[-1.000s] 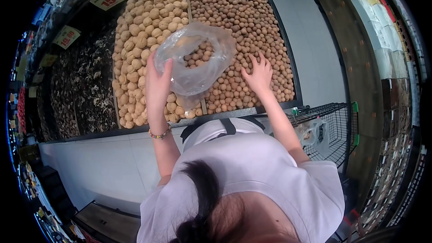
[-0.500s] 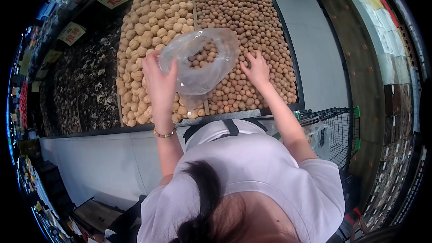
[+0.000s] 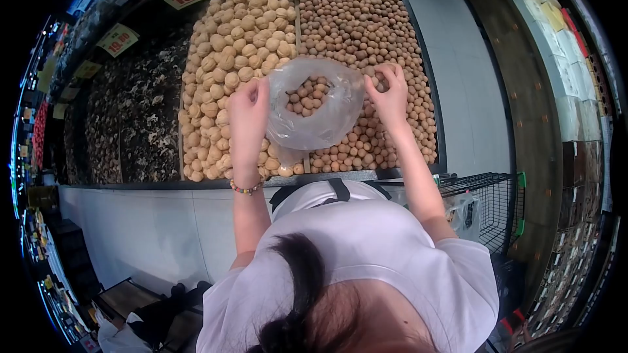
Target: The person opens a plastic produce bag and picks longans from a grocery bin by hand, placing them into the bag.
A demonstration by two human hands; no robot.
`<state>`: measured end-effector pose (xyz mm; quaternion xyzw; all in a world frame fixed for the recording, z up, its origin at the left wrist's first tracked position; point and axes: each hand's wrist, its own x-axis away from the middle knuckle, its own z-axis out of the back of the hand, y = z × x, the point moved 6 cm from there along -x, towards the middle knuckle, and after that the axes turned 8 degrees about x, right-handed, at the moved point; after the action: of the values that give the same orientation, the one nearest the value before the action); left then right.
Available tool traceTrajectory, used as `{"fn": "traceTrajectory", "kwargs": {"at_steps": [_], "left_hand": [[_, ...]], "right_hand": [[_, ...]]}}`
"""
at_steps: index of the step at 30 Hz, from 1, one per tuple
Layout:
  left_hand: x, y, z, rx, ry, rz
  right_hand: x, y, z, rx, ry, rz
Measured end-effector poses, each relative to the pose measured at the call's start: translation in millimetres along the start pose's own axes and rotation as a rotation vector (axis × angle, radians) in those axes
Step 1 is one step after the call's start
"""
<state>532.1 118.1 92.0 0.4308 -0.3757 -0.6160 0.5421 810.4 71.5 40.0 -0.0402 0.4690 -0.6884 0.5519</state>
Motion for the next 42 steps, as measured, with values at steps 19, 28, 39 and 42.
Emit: {"fn": "traceTrajectory", "kwargs": {"at_steps": [19,28,39,42], "left_hand": [[-5,-15,33,0.807,0.233,0.022],[2,-6,58,0.804,0.375,0.061],[-1,-4,51,0.679,0.339,0.101],[-1,-1,46,0.717,0.305,0.129]], "right_hand": [[-13,-127,-56,-0.248,-0.848,0.579],[-146,91,-97,0.268,-0.505,-0.076],[-98,88,-129,0.544,-0.376,0.199],[-85,79,-127,0.503,-0.291,0.256]]}}
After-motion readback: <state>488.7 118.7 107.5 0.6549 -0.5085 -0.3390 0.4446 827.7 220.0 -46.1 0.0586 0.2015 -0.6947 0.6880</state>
